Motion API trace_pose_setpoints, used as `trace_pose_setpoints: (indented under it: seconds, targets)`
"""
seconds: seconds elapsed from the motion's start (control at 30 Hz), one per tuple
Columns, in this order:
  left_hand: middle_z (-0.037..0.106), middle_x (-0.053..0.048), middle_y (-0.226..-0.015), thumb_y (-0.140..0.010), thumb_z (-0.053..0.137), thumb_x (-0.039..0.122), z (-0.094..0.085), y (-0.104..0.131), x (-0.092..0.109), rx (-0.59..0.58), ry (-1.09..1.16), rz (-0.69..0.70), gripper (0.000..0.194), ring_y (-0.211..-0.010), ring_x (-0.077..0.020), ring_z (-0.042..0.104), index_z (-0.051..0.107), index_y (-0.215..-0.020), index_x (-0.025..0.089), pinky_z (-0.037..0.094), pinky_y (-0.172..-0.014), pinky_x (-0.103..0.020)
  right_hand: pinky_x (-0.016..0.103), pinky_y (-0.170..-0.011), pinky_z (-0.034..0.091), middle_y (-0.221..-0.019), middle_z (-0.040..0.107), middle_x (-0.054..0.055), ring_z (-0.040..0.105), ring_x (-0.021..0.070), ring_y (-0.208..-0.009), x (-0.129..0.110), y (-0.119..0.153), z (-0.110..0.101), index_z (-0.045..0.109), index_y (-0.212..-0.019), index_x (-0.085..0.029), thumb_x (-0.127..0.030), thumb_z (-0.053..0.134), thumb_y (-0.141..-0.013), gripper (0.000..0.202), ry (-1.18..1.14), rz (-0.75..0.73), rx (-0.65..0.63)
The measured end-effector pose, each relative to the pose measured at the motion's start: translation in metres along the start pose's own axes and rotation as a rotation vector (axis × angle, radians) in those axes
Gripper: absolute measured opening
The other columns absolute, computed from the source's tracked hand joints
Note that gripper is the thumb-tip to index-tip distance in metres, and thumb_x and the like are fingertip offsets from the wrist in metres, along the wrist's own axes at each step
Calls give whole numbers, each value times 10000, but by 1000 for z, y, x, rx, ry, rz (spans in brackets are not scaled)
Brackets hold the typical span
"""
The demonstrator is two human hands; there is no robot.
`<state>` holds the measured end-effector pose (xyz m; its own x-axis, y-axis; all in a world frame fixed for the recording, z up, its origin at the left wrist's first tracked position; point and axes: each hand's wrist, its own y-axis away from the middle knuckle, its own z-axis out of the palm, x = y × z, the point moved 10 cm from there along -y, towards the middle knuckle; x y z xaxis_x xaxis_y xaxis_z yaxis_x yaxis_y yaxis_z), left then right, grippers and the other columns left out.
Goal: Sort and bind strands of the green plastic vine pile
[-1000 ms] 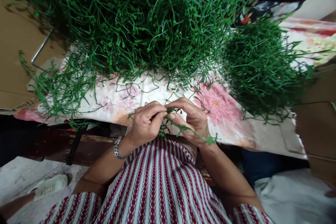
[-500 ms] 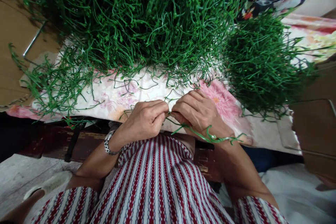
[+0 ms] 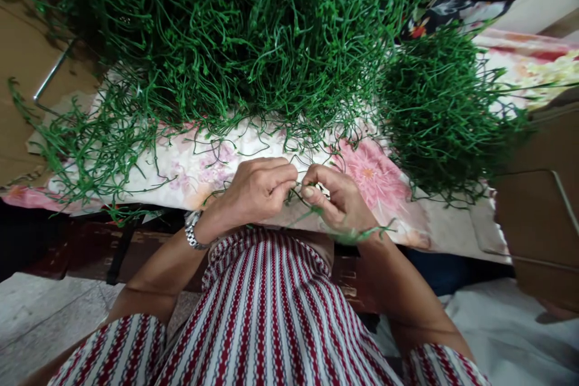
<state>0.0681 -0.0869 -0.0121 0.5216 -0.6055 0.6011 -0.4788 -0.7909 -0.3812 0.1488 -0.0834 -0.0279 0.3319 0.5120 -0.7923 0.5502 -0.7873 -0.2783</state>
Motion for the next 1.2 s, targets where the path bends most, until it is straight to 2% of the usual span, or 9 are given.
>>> trace_pose_setpoints:
  seconds: [0.1, 0.3, 0.5, 0.77, 0.83, 0.9, 1.03, 1.1, 1.2]
  targets:
    - [501, 5, -609, -773, 457, 103, -1, 0, 1, -28, -108, 31, 156, -595, -111, 463, 558, -666, 153, 352, -575, -250, 225, -565, 331, -639, 445, -23, 405, 84, -585, 0, 0, 5, 471, -724, -160, -255, 466, -861, 167, 40, 41, -154]
    - [617, -2, -685, -790, 452, 130, 2, 0, 4, -17, -62, 15, 150, -617, -108, 548, 597, -791, 168, 375, -583, -229, 220, -630, 392, -757, 514, 5, 479, 96, -689, 5, 1, -5, 509, -871, -157, -227, 483, -863, 75, -68, 90, 4]
    - [523, 23, -526, -797, 438, 158, 10, 3, 4, -87, -127, 18, 178, -485, -97, 453, 573, -681, 169, 310, -522, -240, 194, -529, 328, -650, 466, -31, 424, 71, -568, -1, 7, -1, 494, -832, -155, -242, 492, -863, 93, 98, 57, 11]
    - [476, 31, -479, -609, 384, 16, 32, 17, 32, -490, -133, 354, 195, -456, -104, 386, 476, -564, 183, 253, -503, -262, 217, -552, 344, -642, 503, -3, 471, 88, -589, -22, 23, 30, 501, -727, -158, -139, 441, -846, 135, 238, -169, -579]
    - [465, 32, -475, -633, 389, 7, 31, 17, 32, -527, -70, 356, 210, -456, -101, 388, 483, -567, 183, 274, -505, -258, 218, -561, 367, -660, 524, 2, 485, 89, -600, -23, 27, 22, 520, -747, -165, -142, 442, -852, 132, 194, -173, -623]
    - [498, 25, -520, -705, 411, 20, 25, 10, 27, -471, 42, 299, 219, -494, -97, 434, 532, -625, 183, 316, -525, -242, 232, -584, 397, -667, 530, 8, 497, 98, -621, -20, 18, -5, 532, -765, -175, -177, 453, -863, 126, 107, -143, -449]
    - [570, -23, -672, -818, 451, 104, 10, -4, 12, -262, 219, 146, 165, -638, -108, 523, 606, -806, 157, 390, -594, -232, 293, -612, 463, -764, 543, 31, 543, 135, -688, 2, 0, -79, 511, -774, -197, -286, 454, -872, 145, -318, -69, 198]
    - [579, -26, -673, -822, 460, 112, 7, -7, 4, -189, 271, 67, 161, -642, -108, 531, 616, -811, 148, 405, -598, -233, 292, -576, 489, -843, 531, 28, 536, 115, -636, 15, 1, -95, 489, -771, -209, -308, 463, -868, 141, -513, -34, 411]
    - [621, -19, -697, -795, 511, 130, 3, -7, -16, -66, 335, -108, 113, -652, -103, 561, 621, -784, 152, 434, -611, -222, 234, -390, 423, -836, 494, 4, 353, 44, -416, 9, 23, -98, 473, -796, -236, -292, 471, -867, 91, -540, 26, 544]
